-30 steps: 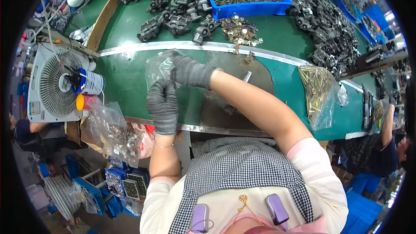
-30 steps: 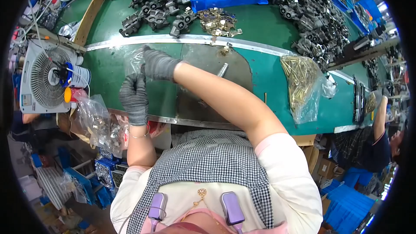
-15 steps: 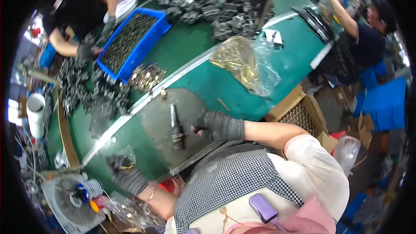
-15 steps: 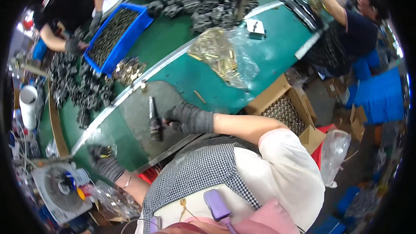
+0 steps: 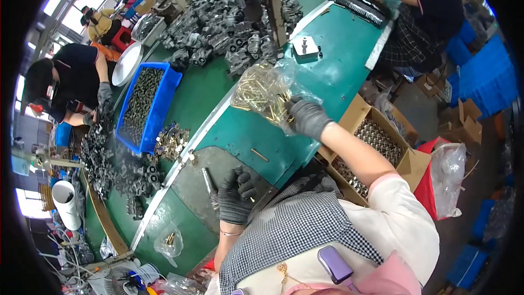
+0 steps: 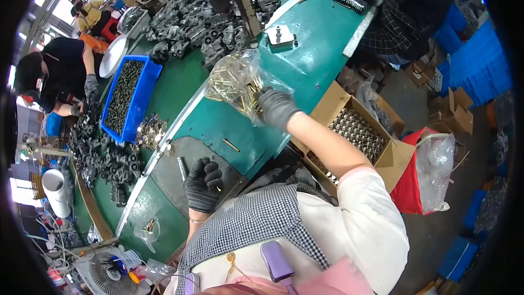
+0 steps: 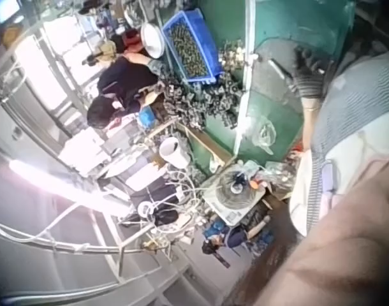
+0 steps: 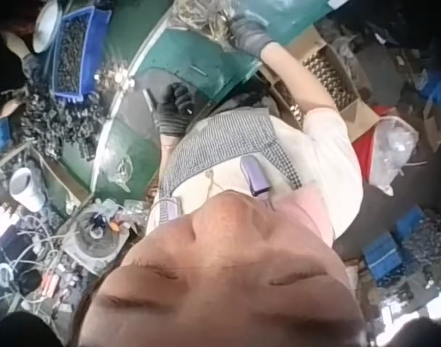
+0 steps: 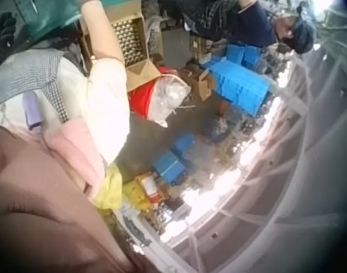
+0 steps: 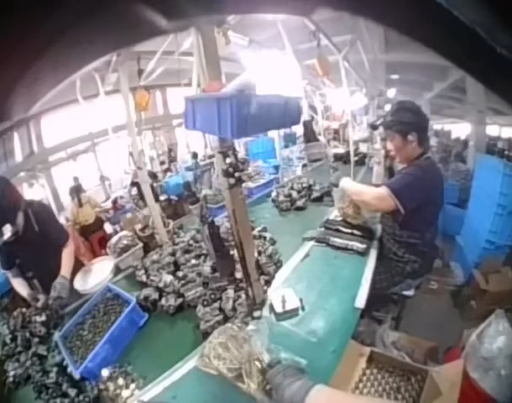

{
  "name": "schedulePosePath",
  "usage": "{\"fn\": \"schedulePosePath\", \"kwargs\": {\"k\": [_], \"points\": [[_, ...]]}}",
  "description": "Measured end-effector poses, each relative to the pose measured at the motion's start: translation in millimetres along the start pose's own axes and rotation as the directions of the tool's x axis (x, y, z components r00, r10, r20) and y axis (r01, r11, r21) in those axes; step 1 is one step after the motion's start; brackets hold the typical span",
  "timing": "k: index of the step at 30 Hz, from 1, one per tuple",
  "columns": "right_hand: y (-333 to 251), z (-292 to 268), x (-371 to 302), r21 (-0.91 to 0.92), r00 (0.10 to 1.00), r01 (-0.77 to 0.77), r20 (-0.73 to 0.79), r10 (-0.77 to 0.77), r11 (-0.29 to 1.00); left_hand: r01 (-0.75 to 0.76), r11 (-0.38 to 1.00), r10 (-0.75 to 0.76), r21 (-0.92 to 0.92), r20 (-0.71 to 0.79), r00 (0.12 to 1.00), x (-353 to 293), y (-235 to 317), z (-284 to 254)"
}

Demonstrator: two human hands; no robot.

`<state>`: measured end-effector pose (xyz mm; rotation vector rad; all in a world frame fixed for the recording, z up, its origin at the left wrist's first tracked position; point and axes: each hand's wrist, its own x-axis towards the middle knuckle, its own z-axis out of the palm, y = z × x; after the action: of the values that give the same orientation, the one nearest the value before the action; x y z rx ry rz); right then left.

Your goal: Manually placing small metal pins into a grid-like tray on an assembly line.

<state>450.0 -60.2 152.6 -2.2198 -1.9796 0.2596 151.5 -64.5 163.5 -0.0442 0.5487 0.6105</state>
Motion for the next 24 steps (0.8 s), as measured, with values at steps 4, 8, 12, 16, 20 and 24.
{"fn": "schedulePosePath", "kwargs": {"k": [4,8,12,16,20,24], "points": [[-21.2,-1.3,32.0,0.013,0.917,-0.229,0.338,0.211,0.973,-0.001,1.000,0.002,-0.012,0.135,0.991,-0.2,7.1,-6.4],[-21.0,2.0,18.6,-0.040,0.981,-0.102,0.164,0.107,0.994,-0.029,0.999,0.027,0.016,0.132,0.991,-7.7,-3.6,-7.9],[-8.4,21.4,24.7,-0.035,0.977,-0.026,0.209,0.033,0.999,-0.006,1.000,0.003,0.021,0.138,0.990,-14.0,-15.8,-3.4],[12.6,21.8,23.4,0.003,0.984,0.008,0.178,-0.008,1.000,-0.018,0.999,0.009,0.049,0.161,0.987,-23.7,-20.2,-3.0],[37.6,13.6,31.2,0.086,0.990,-0.083,0.118,0.072,0.993,-0.054,0.994,0.037,0.097,0.165,0.986,-21.9,-20.3,1.2],[38.5,-4.0,32.6,0.180,0.994,-0.098,0.059,0.089,0.979,-0.042,0.994,0.030,0.098,0.112,0.993,-20.1,-24.4,1.5]]}}
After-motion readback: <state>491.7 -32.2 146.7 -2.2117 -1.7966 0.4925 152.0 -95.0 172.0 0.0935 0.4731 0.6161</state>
